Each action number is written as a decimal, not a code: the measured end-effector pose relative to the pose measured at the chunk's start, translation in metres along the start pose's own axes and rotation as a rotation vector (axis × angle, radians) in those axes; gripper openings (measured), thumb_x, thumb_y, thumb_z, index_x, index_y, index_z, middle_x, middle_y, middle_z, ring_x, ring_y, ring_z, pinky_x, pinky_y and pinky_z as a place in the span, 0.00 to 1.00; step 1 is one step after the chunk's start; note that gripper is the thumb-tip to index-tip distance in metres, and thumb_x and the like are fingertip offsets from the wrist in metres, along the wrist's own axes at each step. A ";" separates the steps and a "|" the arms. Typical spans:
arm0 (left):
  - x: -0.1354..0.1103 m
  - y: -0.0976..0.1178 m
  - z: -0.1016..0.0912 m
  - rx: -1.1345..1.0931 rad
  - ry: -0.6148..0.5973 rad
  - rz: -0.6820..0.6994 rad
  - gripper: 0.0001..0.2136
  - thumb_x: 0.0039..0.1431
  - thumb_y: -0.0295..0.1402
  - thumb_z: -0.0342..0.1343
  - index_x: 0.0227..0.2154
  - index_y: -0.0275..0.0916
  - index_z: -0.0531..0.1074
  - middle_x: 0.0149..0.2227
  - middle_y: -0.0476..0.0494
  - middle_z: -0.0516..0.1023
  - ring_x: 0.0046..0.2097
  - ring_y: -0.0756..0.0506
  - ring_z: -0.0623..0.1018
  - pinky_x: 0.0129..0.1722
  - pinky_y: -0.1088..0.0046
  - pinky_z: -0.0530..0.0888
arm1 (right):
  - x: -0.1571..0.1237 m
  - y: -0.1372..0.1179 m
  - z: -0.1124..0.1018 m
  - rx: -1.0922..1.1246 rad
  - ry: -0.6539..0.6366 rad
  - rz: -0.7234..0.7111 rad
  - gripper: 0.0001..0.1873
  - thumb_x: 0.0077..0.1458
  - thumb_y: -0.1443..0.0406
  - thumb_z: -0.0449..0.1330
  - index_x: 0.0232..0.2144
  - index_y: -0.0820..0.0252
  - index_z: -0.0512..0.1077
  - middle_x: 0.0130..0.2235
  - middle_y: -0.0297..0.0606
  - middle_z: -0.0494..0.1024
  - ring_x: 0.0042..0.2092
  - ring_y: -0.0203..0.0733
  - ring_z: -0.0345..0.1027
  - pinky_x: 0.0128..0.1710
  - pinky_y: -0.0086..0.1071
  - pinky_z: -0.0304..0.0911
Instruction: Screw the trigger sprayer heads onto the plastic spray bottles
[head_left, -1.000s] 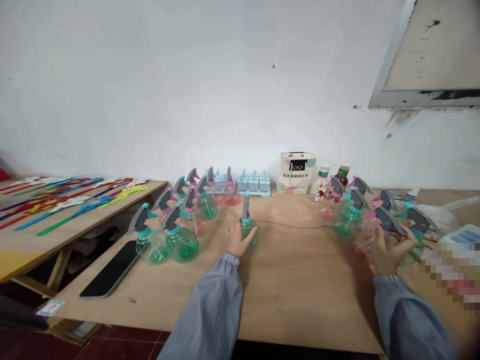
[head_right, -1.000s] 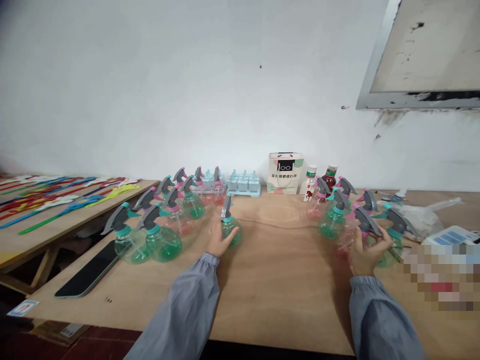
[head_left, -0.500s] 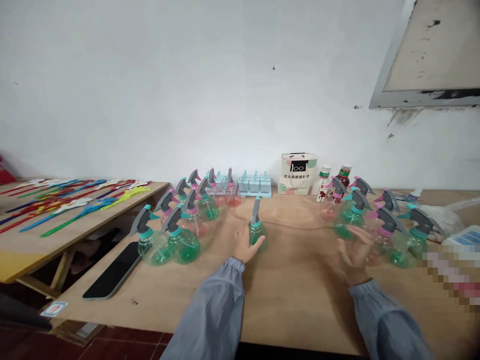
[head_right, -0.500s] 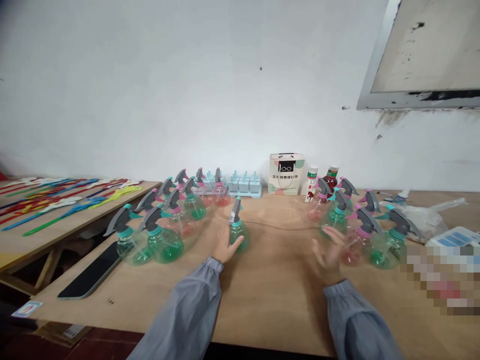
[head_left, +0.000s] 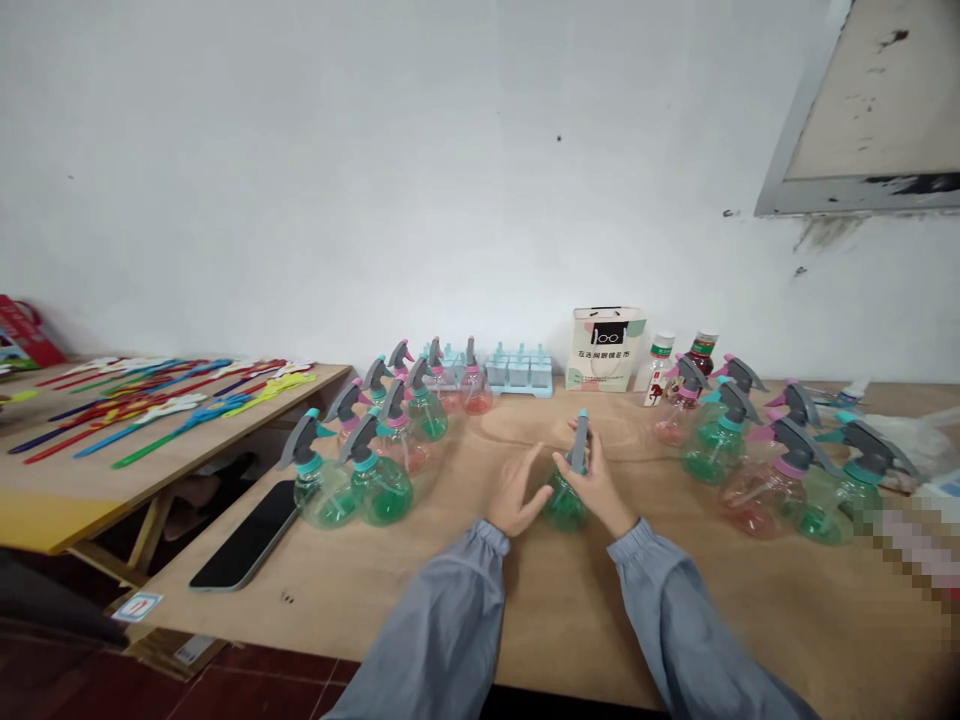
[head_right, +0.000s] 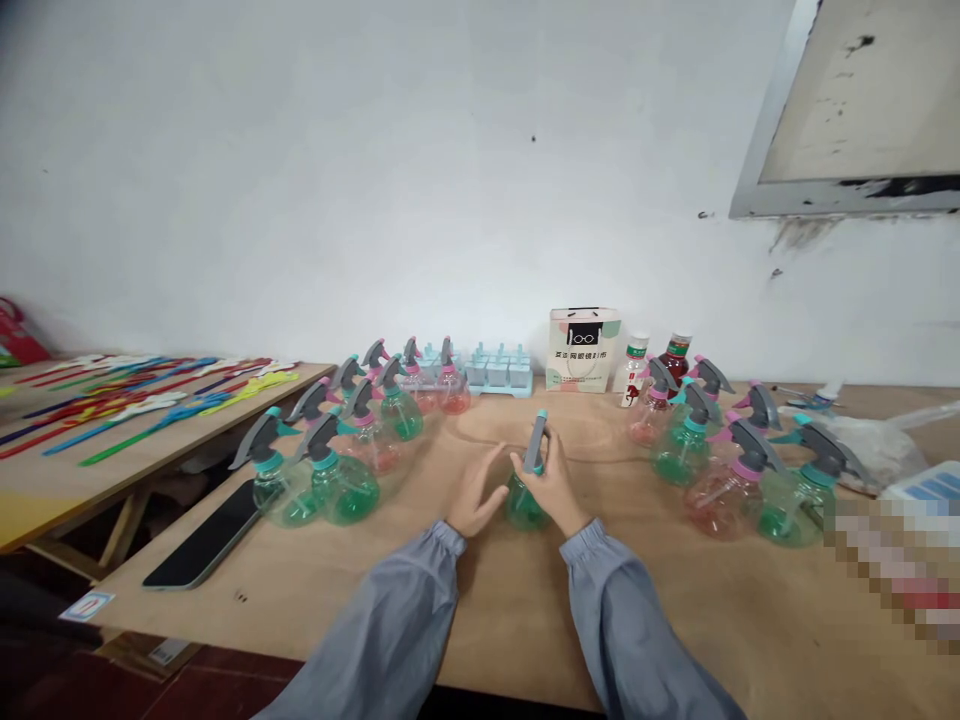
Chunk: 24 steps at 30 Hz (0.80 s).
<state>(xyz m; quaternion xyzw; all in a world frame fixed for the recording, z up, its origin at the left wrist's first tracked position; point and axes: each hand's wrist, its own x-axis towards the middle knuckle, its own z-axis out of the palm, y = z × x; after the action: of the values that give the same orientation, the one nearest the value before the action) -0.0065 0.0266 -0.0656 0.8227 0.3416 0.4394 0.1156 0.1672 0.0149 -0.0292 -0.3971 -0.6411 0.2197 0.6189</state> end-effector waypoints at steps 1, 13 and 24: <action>0.006 -0.008 -0.003 0.011 0.110 -0.048 0.27 0.65 0.41 0.47 0.65 0.41 0.55 0.63 0.34 0.65 0.65 0.39 0.64 0.64 0.54 0.61 | -0.002 0.000 -0.002 0.002 0.019 0.000 0.36 0.52 0.51 0.63 0.60 0.52 0.58 0.60 0.49 0.66 0.61 0.51 0.63 0.58 0.46 0.63; 0.154 -0.100 -0.080 0.359 0.139 -0.634 0.23 0.56 0.33 0.57 0.56 0.44 0.70 0.66 0.31 0.56 0.68 0.24 0.53 0.61 0.36 0.55 | -0.019 0.001 -0.005 -0.012 -0.047 -0.012 0.37 0.56 0.52 0.61 0.64 0.47 0.53 0.61 0.44 0.66 0.63 0.48 0.60 0.63 0.47 0.57; 0.107 -0.074 -0.063 0.478 0.113 -0.396 0.18 0.60 0.29 0.54 0.53 0.39 0.71 0.58 0.31 0.60 0.63 0.32 0.63 0.61 0.48 0.60 | -0.019 0.005 -0.018 0.122 0.033 0.121 0.30 0.53 0.46 0.58 0.55 0.48 0.70 0.43 0.42 0.80 0.55 0.55 0.70 0.62 0.55 0.56</action>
<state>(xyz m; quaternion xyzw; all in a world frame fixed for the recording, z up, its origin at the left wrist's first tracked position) -0.0502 0.1454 0.0035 0.7183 0.5947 0.3607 -0.0170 0.1842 -0.0014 -0.0423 -0.4004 -0.5912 0.2887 0.6379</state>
